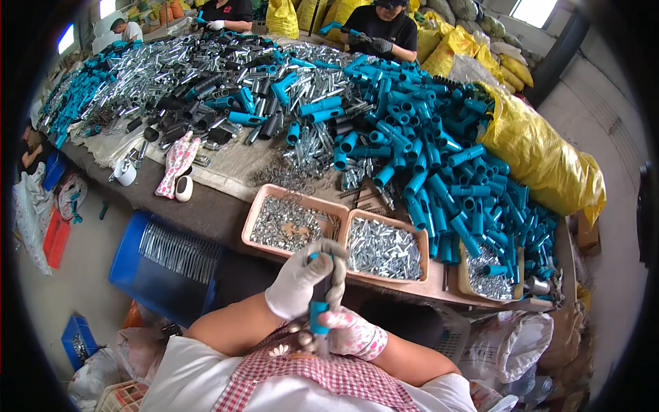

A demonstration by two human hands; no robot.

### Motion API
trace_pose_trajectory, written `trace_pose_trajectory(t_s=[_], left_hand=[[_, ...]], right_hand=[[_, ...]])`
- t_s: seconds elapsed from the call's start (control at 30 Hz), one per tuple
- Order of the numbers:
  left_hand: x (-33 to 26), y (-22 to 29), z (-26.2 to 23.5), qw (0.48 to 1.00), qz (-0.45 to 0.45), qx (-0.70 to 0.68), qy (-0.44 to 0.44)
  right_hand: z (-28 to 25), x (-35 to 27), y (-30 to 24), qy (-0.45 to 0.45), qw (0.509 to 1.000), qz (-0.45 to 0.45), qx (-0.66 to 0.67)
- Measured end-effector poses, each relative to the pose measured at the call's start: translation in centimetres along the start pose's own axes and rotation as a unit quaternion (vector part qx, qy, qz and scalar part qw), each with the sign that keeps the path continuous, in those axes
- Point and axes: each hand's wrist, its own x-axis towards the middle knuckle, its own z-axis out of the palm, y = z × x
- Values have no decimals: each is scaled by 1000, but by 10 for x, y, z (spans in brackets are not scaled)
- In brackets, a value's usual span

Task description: The person assembles tool handles by fitting metal rods, springs, and fasteners into plastic casings by hand, then places the completed handles into a plastic basket.

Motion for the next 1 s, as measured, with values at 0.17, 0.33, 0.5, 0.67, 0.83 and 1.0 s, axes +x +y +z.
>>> trace_pose_trajectory(t_s=[0.17, 0.33, 0.5, 0.67, 0.83, 1.0], left_hand=[[-22, -2, -18, 993, -78, -42, 84], [-41, -13, -19, 988, -124, -66, 60], [-48, -21, -23, 981, -184, -50, 38], [-39, -10, -7, 973, -193, 98, 85], [-24, 3, -12, 916, -100, 356, 155], [-7, -4, -17, 749, 83, 652, 83]], right_hand=[[25, 3, -104, -69, 694, 70, -713], [-22, 31, -236, 283, 296, -147, -901], [-78, 75, -259, 156, 25, -87, -984], [-86, 59, -265, 194, 164, -187, -949], [-21, -4, -213, 225, 691, -308, -614], [29, -63, -160, 49, 516, -264, -814]])
